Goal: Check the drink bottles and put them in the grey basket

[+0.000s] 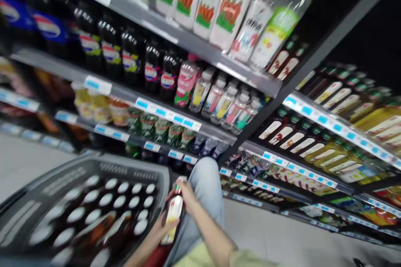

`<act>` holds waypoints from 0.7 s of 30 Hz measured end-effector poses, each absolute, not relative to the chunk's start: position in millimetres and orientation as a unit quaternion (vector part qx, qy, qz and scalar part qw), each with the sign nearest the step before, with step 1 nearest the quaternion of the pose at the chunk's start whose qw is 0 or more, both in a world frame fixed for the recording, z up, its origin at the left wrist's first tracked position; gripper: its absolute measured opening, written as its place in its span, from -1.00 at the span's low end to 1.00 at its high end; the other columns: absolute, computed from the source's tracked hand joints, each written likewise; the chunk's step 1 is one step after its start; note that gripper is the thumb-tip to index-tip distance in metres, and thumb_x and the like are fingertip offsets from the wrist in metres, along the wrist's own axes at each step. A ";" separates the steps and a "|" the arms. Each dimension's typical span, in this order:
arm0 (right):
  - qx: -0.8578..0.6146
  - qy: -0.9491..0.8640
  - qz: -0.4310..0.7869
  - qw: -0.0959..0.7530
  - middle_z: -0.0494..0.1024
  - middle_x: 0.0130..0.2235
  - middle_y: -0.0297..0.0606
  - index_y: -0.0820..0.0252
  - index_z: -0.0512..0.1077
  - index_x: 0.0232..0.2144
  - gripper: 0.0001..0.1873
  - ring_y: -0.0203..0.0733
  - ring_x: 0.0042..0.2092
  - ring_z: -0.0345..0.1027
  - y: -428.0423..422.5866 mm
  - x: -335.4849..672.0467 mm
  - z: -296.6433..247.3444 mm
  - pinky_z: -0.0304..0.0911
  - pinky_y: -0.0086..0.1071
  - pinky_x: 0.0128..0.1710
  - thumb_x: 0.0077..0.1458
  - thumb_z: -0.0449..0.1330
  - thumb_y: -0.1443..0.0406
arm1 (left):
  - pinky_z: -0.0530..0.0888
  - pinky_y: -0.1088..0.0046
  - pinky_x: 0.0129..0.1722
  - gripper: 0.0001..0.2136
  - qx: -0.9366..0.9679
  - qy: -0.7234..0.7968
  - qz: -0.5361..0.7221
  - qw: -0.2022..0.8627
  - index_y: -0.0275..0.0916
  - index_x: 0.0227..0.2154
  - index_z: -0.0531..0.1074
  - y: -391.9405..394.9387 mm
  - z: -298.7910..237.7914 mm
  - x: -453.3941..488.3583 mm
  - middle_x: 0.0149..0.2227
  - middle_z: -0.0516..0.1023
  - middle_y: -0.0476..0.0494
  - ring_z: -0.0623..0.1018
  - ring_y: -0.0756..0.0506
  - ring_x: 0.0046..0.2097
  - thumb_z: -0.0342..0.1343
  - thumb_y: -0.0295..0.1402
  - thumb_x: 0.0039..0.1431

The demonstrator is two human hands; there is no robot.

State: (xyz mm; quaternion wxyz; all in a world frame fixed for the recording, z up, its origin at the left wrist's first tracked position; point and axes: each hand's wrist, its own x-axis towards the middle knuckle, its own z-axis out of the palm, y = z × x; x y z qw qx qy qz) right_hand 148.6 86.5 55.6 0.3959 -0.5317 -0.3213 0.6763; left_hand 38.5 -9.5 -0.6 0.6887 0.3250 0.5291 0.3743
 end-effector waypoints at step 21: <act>-0.638 -0.421 0.520 0.380 0.49 -0.45 -0.46 0.15 0.44 -0.30 -0.42 -0.30 -0.53 0.31 62.9 176.2 51.0 0.37 -0.37 -0.56 -0.23 0.49 -0.08 | 0.57 0.11 0.19 -0.33 0.526 0.677 0.313 0.408 -0.26 0.22 0.48 -5.6 -4.4 11.5 0.20 0.60 -0.36 0.61 -0.39 0.19 0.48 -0.32 0.01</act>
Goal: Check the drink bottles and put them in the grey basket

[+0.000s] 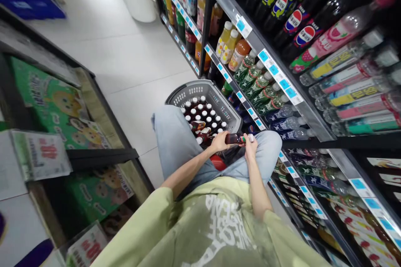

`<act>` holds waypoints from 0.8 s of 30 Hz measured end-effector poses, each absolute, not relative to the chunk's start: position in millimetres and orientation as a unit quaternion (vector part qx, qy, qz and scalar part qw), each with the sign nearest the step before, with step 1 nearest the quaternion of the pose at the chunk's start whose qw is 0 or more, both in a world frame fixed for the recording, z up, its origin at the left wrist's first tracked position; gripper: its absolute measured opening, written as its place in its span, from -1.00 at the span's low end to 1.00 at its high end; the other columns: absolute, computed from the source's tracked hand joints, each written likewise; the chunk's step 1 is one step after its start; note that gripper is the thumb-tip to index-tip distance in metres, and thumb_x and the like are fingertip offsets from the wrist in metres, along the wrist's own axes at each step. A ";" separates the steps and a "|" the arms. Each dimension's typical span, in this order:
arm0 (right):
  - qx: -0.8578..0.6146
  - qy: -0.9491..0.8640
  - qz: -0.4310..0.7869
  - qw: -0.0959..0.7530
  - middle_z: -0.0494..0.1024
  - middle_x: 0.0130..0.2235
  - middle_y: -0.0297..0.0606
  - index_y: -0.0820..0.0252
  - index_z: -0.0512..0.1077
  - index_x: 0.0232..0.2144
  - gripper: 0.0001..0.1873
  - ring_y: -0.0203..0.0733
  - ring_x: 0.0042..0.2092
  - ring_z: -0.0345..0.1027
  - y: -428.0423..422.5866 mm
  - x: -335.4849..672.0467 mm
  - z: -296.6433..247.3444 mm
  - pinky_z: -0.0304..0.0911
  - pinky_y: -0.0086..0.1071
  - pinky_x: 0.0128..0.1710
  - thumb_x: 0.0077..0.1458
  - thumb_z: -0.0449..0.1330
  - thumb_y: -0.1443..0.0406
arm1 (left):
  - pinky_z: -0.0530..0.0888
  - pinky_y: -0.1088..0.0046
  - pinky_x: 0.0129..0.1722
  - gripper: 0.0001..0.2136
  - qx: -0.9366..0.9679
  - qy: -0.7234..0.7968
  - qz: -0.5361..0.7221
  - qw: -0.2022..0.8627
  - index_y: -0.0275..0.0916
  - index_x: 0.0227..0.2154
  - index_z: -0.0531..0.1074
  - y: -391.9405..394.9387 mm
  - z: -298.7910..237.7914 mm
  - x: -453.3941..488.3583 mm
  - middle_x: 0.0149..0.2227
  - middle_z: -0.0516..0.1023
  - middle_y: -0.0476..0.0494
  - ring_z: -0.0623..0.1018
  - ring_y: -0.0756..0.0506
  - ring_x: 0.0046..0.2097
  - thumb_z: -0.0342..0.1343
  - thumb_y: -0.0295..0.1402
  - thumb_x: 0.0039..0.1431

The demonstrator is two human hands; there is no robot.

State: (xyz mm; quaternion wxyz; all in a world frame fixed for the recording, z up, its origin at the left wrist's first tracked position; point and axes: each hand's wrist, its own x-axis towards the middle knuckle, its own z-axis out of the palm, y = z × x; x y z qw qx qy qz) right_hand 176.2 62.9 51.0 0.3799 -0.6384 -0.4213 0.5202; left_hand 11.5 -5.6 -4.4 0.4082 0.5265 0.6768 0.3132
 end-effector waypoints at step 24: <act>-0.596 -0.779 0.184 -0.066 0.75 -0.01 0.03 0.12 0.63 -0.03 -0.62 0.11 0.02 0.65 66.5 121.5 26.6 0.37 -0.27 -0.04 0.33 0.37 -0.02 | 0.47 0.02 0.15 -0.70 0.674 0.645 0.073 0.353 -0.28 -0.03 0.68 -22.7 -17.4 17.8 0.03 0.67 -0.55 0.56 -0.47 0.18 0.34 -0.48 0.16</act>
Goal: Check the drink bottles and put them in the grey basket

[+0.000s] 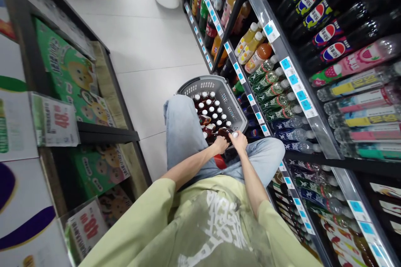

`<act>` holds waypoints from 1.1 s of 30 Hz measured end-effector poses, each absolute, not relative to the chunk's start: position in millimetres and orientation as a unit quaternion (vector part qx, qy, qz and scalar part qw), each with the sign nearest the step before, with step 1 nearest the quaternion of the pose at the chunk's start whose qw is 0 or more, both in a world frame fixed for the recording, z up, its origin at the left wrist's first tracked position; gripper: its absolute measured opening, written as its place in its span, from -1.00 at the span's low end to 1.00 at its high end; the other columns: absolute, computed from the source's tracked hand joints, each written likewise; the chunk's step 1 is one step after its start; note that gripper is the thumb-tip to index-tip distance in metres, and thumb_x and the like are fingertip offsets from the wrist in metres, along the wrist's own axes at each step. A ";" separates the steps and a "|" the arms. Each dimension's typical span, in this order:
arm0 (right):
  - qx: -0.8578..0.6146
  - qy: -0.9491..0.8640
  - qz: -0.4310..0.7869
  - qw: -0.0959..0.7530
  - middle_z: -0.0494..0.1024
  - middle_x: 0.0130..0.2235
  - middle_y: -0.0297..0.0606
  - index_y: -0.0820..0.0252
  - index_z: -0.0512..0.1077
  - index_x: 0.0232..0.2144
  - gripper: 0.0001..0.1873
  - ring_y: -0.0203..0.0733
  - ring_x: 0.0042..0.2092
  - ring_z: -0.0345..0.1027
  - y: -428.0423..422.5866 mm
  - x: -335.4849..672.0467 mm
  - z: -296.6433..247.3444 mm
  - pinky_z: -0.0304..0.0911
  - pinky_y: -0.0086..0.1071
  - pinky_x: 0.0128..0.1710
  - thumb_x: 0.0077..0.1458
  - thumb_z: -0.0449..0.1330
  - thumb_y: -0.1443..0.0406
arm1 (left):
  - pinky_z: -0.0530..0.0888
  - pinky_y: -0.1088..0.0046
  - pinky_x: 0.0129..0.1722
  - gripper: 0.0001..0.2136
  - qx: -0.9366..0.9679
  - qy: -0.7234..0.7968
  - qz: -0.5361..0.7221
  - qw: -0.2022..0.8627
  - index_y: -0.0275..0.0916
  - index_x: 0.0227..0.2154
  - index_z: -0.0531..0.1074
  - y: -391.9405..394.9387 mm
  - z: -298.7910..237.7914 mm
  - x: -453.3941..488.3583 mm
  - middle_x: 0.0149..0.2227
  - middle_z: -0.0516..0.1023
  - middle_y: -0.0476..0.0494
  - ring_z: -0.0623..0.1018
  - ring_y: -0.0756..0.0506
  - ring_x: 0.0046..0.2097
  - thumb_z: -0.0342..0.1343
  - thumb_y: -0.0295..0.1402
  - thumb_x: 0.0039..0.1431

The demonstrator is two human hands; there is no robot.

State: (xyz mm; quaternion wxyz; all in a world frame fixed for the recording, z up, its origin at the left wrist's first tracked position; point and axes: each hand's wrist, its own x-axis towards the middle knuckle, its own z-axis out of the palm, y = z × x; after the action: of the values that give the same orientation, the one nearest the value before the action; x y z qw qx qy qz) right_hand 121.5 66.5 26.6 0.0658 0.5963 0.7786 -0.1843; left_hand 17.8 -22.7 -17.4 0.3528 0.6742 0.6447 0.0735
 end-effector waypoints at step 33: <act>0.560 0.789 -0.208 0.142 0.72 0.05 0.22 0.36 0.67 0.02 -0.44 0.35 0.03 0.62 65.9 88.8 1.4 0.52 -0.09 -0.08 0.29 0.37 -0.04 | 0.44 0.26 0.27 -0.61 0.766 0.572 -0.055 0.288 -0.60 0.24 0.52 -25.1 52.0 -7.1 0.31 0.53 -0.62 0.48 -0.37 0.40 0.19 -0.62 0.39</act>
State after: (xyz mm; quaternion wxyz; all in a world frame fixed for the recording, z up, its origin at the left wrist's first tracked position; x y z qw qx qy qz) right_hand 88.8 65.9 1.4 0.1416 0.5599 0.7895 -0.2078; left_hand -7.1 -25.1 52.0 0.2882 0.7657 0.5723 -0.0554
